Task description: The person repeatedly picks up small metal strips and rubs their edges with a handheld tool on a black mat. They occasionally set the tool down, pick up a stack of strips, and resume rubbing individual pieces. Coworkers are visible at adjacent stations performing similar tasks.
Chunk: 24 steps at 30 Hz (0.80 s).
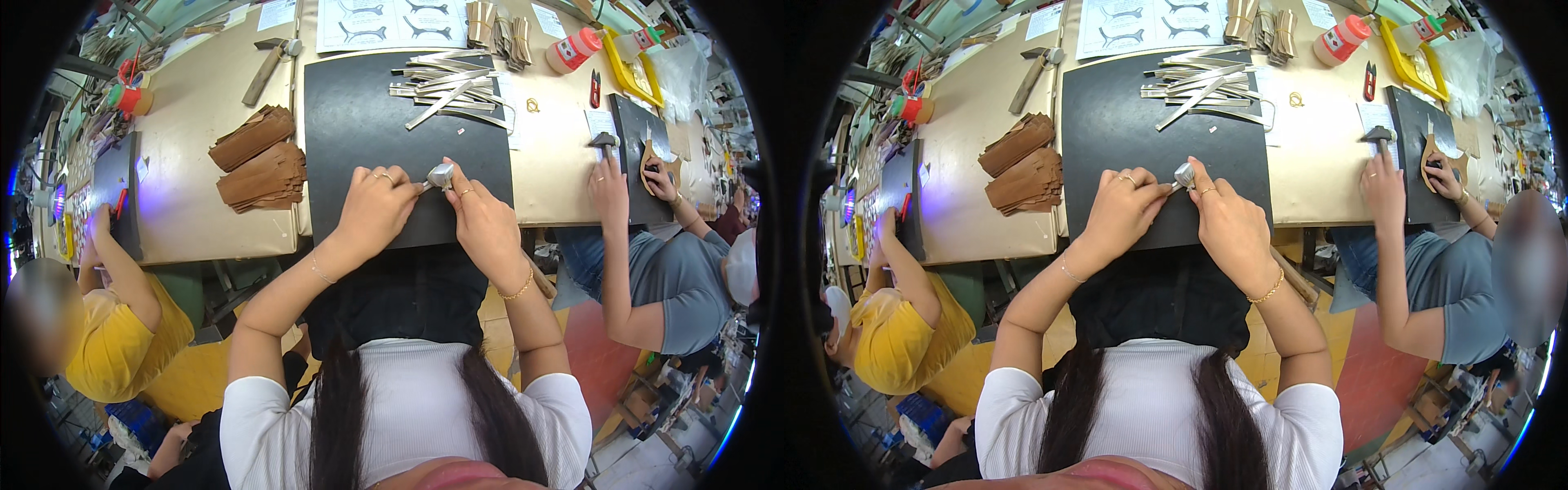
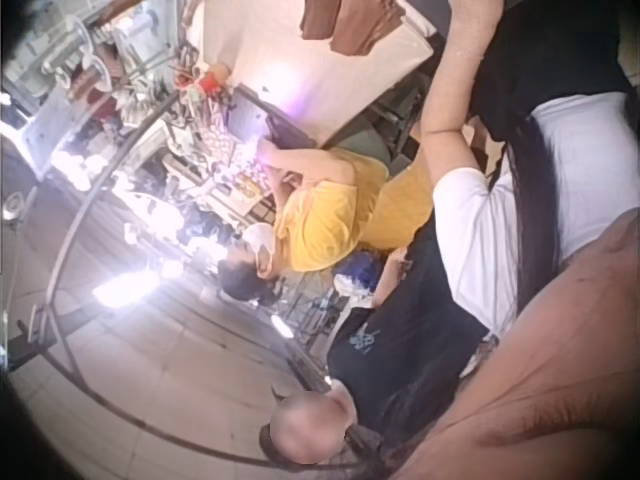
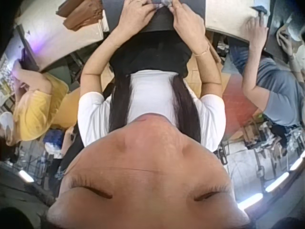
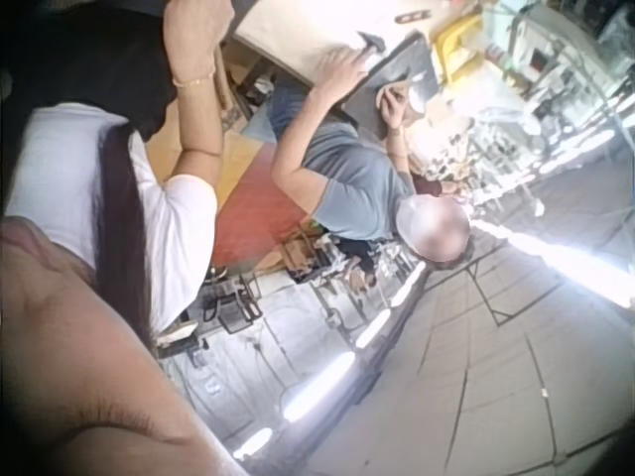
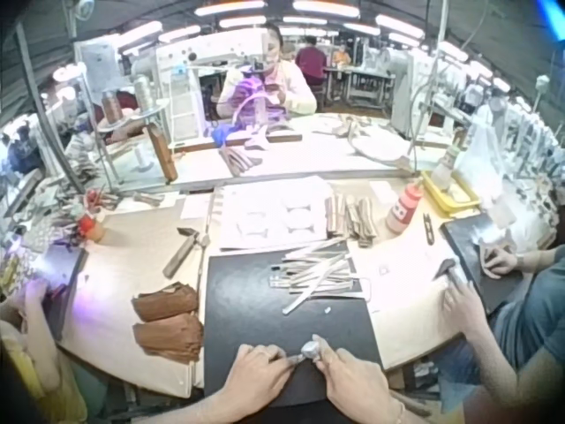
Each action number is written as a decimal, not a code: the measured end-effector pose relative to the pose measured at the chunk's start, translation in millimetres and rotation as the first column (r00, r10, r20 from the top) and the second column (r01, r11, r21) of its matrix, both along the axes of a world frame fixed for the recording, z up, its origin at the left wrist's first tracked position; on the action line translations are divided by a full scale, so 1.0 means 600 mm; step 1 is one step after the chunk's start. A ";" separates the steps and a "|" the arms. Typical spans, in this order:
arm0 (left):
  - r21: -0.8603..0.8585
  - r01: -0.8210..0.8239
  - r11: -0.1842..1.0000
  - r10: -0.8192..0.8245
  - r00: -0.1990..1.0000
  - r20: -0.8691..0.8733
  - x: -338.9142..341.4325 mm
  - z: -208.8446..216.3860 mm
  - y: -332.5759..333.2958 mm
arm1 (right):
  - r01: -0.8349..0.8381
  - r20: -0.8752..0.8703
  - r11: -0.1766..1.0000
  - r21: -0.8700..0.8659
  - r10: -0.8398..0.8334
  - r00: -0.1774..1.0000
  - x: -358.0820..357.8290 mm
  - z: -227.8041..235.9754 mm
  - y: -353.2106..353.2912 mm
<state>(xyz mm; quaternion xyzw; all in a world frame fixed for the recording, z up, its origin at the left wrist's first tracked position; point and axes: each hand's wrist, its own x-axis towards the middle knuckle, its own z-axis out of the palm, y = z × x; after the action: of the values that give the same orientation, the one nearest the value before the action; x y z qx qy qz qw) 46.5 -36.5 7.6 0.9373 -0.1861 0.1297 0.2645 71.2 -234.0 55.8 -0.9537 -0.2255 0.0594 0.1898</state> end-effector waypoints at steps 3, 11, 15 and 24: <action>-0.036 -0.004 0.999 0.002 0.999 -0.037 -0.003 -0.002 0.006 | -0.013 0.031 1.000 0.000 0.013 0.999 0.002 0.004 0.002; 0.099 -0.060 0.993 0.055 0.997 0.051 -0.017 -0.006 -0.002 | -0.011 -0.007 1.000 -0.022 0.011 1.000 -0.007 0.005 0.014; -0.121 -0.092 0.988 0.073 0.985 -0.156 -0.019 -0.003 0.014 | -0.039 0.013 0.998 -0.039 0.040 0.999 -0.004 0.007 0.011; 0.187 -0.085 0.979 0.073 0.995 0.070 -0.036 -0.002 -0.001 | -0.063 0.018 0.998 -0.024 0.063 0.998 -0.012 0.008 0.020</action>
<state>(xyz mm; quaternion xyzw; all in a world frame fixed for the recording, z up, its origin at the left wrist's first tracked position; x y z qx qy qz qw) 24.8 -37.0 6.4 0.9604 -0.1686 0.1511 0.1626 64.0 -221.7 60.6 -0.9488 -0.2566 0.0590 0.1743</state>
